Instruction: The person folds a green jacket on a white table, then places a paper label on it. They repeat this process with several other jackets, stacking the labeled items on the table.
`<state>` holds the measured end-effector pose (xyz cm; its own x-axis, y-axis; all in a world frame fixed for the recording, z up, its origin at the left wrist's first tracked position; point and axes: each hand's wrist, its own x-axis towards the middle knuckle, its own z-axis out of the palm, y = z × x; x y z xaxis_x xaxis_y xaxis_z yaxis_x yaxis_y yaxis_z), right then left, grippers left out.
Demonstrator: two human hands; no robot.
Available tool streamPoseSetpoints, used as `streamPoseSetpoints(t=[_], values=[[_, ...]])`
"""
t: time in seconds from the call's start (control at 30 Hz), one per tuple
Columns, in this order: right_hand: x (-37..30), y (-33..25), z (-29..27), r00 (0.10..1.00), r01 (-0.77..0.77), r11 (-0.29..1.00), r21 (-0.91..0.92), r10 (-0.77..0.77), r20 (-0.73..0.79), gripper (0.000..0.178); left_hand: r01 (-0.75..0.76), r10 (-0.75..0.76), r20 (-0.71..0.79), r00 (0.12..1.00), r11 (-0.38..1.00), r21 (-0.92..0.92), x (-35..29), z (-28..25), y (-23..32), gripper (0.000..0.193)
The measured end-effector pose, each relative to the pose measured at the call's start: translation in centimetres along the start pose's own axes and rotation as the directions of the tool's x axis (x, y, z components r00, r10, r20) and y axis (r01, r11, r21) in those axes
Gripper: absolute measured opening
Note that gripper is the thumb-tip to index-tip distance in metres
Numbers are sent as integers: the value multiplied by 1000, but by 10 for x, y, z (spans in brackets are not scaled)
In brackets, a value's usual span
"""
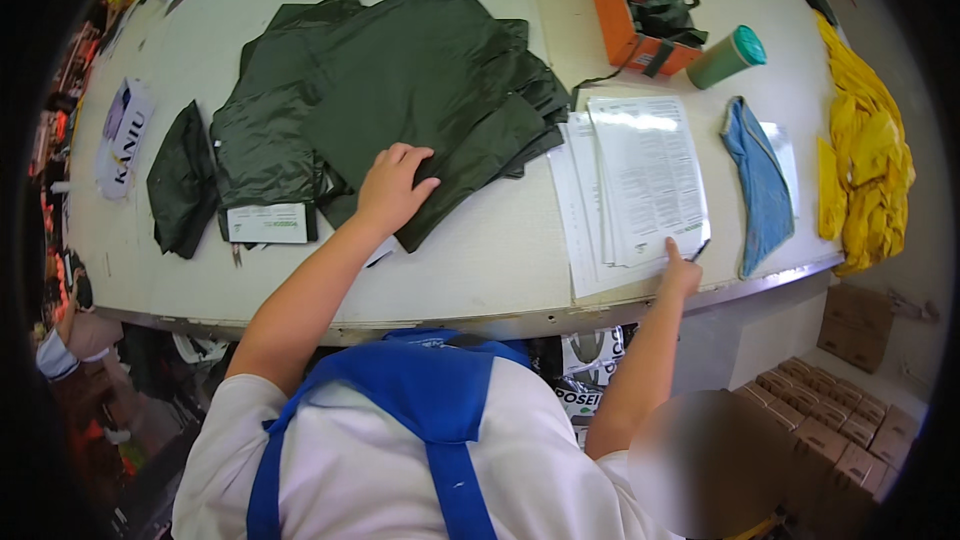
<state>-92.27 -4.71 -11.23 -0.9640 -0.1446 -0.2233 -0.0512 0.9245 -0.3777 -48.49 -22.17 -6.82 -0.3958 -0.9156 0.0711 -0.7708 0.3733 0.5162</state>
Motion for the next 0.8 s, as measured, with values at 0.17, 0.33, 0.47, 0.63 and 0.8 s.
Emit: streamPoseSetpoints(t=[0.17,0.33,0.47,0.63,0.8], values=[[64,53,34,998,9,850,526,-36,42,44,110,-109,8,994,987,-116,9,5,-3,28],[-3,-13,2,999,39,992,117,-41,17,39,88,-88,-14,996,995,-49,10,7,-24,21],[52,44,27,996,-35,676,736,88,-34,34,56,-58,-55,997,998,-32,23,9,-17,21],[20,29,0,947,266,938,221,-212,-241,33,3,-4,198,980,1000,8,6,-28,7,35],[7,13,-31,841,435,896,-85,-438,-318,30,-37,32,137,990,999,34,-6,-24,11,22]])
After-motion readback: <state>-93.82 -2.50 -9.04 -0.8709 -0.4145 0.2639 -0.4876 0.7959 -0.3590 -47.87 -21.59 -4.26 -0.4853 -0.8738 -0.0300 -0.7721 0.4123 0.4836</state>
